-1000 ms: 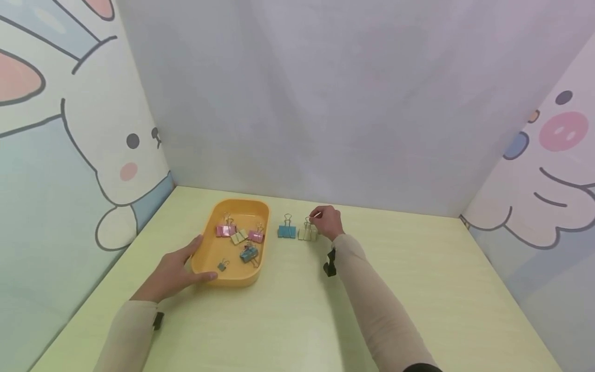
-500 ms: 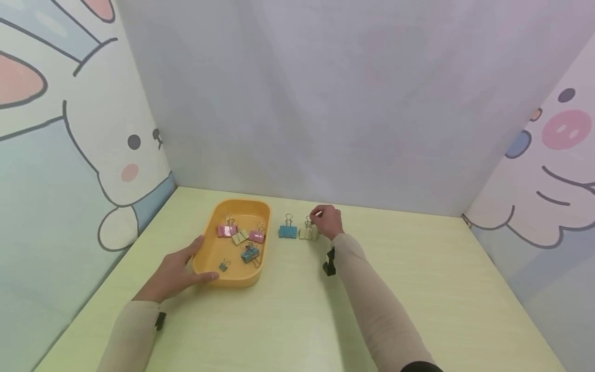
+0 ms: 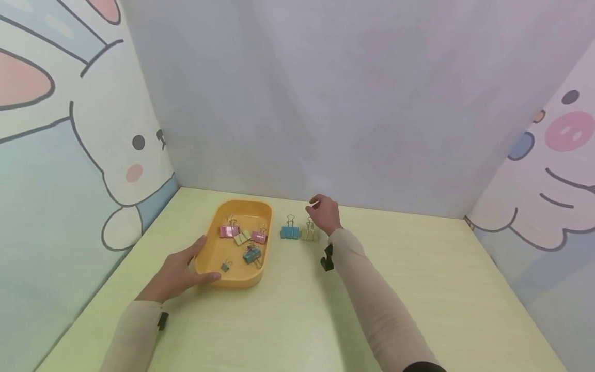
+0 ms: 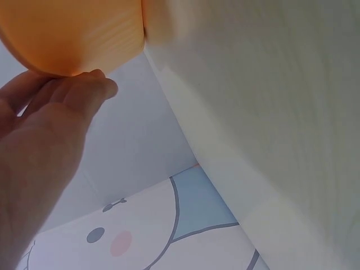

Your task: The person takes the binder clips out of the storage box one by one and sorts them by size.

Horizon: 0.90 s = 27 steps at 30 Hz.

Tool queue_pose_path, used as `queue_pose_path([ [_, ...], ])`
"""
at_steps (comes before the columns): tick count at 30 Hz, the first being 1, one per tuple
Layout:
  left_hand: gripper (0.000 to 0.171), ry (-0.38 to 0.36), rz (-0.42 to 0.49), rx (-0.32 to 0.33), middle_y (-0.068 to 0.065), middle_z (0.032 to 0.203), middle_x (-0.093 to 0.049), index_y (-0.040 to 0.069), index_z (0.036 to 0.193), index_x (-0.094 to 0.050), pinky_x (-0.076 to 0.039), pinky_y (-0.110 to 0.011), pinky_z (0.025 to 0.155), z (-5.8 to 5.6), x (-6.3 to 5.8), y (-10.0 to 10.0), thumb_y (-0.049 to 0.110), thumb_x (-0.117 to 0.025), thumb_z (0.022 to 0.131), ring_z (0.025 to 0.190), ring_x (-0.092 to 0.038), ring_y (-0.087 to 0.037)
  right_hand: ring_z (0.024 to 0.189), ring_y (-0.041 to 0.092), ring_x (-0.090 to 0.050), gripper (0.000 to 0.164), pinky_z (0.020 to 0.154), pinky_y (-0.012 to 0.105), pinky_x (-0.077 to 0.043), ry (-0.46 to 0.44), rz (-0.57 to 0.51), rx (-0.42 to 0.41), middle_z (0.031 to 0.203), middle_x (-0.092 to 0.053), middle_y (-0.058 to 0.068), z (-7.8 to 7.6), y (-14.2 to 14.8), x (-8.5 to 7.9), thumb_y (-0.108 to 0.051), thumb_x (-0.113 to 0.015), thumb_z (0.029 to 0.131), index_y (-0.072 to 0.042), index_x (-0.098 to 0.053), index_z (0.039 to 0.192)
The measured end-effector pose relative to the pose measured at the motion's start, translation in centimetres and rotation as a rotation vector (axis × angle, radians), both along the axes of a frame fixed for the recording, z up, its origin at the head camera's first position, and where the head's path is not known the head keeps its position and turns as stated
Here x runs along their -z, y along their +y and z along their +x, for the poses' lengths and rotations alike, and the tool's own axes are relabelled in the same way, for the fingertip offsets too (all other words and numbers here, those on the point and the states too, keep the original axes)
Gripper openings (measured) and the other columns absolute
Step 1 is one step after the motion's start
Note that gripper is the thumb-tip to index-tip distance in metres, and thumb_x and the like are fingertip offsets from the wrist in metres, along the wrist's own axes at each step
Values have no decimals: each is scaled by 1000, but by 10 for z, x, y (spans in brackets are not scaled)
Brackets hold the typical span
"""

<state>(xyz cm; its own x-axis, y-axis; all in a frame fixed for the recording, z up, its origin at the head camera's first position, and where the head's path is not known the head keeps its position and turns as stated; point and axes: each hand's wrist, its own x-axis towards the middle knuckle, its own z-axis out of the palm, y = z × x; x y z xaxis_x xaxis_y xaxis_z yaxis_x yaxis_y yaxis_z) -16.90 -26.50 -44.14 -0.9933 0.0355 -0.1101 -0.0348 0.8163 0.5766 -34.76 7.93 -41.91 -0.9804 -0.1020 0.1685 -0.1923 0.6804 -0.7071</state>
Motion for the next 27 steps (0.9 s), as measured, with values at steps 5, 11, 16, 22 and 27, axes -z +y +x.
queue_pose_path([
  [5, 118, 4, 5, 5, -27, 162, -28, 7, 161, -17, -42, -66, 109, -1, -3, 2, 65, -76, 76, 146, -33, -52, 97, 31, -69, 22, 84, 44, -58, 28, -3, -104, 103, -75, 15, 4, -21, -19, -17, -67, 95, -4, -70, 112],
  [11, 118, 5, 0, -3, -28, 161, -29, 8, 161, -17, -42, -67, 109, -2, -2, 2, 65, -77, 76, 145, -34, -53, 97, 28, -68, 17, 85, 42, -58, 21, 45, -220, 103, -75, 12, 10, -46, -29, -16, -66, 96, -6, -72, 109],
  [16, 119, 6, 5, -4, -27, 161, -30, 8, 161, -18, -42, -67, 109, 0, -1, 3, 67, -76, 75, 145, -34, -52, 95, 25, -68, 16, 81, 36, -58, 20, 109, -288, 102, -76, 10, 18, -69, -27, -17, -66, 97, -8, -72, 108],
  [22, 117, 18, 17, -7, -27, 161, -30, 7, 160, -19, -41, -67, 110, 0, -1, 4, 65, -77, 76, 145, -35, -51, 88, 18, -68, 15, 72, 24, -57, 15, 181, -364, 101, -76, 7, 28, -95, -27, -17, -66, 97, -9, -73, 108],
  [27, 117, 11, 30, -10, -27, 161, -30, 7, 160, -18, -40, -66, 111, -1, 0, 6, 65, -76, 77, 145, -34, -51, 87, 14, -66, 15, 73, 21, -55, 7, 260, -413, 102, -75, 4, 29, -110, -31, -19, -67, 97, -11, -73, 109],
])
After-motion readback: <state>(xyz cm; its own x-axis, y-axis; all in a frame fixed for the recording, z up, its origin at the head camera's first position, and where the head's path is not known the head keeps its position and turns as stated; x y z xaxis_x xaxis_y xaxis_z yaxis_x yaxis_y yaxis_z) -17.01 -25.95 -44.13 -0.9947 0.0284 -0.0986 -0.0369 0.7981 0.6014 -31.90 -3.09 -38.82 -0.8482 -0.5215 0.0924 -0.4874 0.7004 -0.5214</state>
